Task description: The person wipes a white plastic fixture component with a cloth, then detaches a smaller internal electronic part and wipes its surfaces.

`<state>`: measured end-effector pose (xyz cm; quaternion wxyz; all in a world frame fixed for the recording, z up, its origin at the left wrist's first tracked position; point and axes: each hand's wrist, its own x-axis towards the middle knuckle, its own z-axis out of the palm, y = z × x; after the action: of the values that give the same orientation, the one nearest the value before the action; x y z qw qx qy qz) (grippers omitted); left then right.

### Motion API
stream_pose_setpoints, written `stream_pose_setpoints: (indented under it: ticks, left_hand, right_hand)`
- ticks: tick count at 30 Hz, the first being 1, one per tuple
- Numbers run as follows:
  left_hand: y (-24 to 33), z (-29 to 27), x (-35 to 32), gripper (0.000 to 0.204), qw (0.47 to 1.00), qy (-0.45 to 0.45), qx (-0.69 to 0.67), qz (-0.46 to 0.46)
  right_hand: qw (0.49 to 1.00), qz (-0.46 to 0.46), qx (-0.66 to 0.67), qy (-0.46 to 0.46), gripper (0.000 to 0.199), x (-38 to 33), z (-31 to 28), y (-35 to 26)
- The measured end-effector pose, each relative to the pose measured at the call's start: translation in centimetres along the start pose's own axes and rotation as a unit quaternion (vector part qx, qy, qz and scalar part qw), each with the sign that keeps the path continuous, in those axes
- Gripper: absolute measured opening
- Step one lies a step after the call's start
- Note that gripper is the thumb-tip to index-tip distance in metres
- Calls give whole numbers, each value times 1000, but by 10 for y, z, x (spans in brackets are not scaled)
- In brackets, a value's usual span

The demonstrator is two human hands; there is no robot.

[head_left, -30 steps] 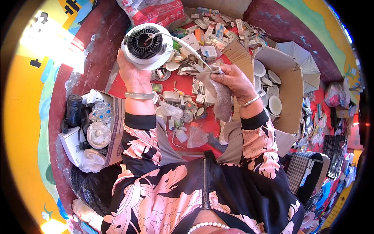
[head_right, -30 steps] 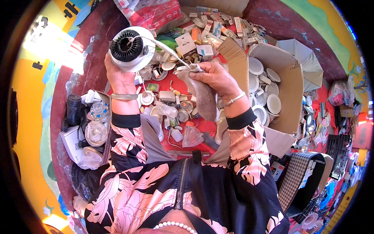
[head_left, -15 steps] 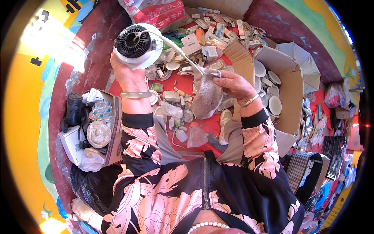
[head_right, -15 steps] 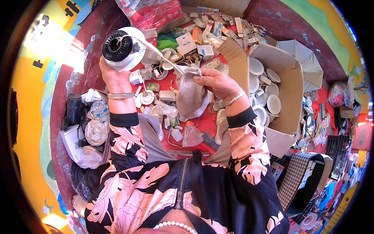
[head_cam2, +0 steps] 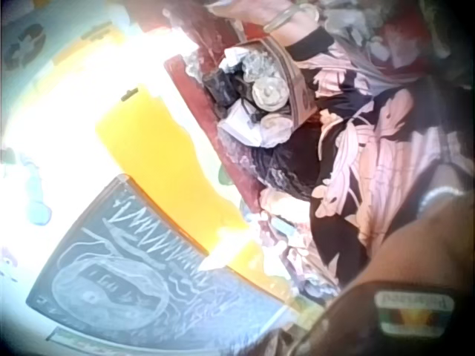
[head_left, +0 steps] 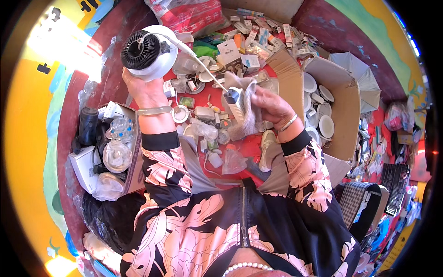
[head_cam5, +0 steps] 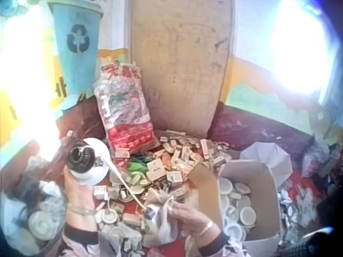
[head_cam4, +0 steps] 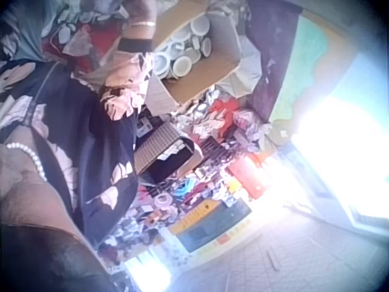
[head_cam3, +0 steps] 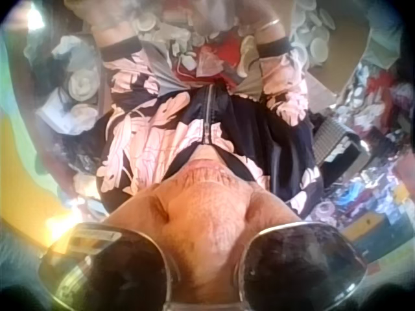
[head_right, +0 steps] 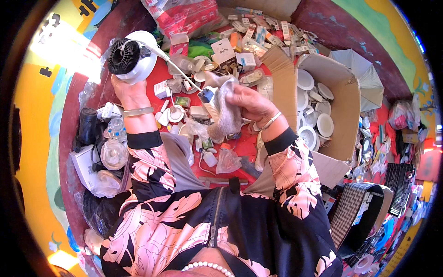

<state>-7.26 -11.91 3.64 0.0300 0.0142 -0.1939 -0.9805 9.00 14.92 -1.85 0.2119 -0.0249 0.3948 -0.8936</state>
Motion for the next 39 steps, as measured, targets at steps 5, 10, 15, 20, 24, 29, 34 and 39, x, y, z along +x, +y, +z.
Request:
stream_pose_setpoints:
  ticks: [5,10,15,20,24,29,34,39]
  left_hand:
    - [0,-2,3,36,1000,1,-22,-5]
    - [-1,-8,5,36,999,-33,-29,-31]
    - [-4,-9,11,39,999,-47,21,-14]
    - [-10,4,-5,41,998,-35,57,-16]
    - [-11,-4,0,42,997,-51,54,-29]
    - [-17,1,-3,43,996,-37,73,-34]
    - [-19,4,-9,45,995,-29,89,-39]
    - [-20,5,-10,47,994,-10,104,-30]
  right_hand:
    - [998,9,-67,-18,58,1,19,3]
    - [999,3,-26,21,56,3,28,6]
    - [998,-65,1,19,57,3,33,5]
    - [996,-66,-50,12,54,-2,44,-1]
    - [988,-59,-78,122,35,1,43,3]
    - [973,-56,-45,219,39,2,45,-3]
    - [989,-111,-6,97,52,0,54,-7]
    - [991,-51,-67,104,58,-1,52,-10]
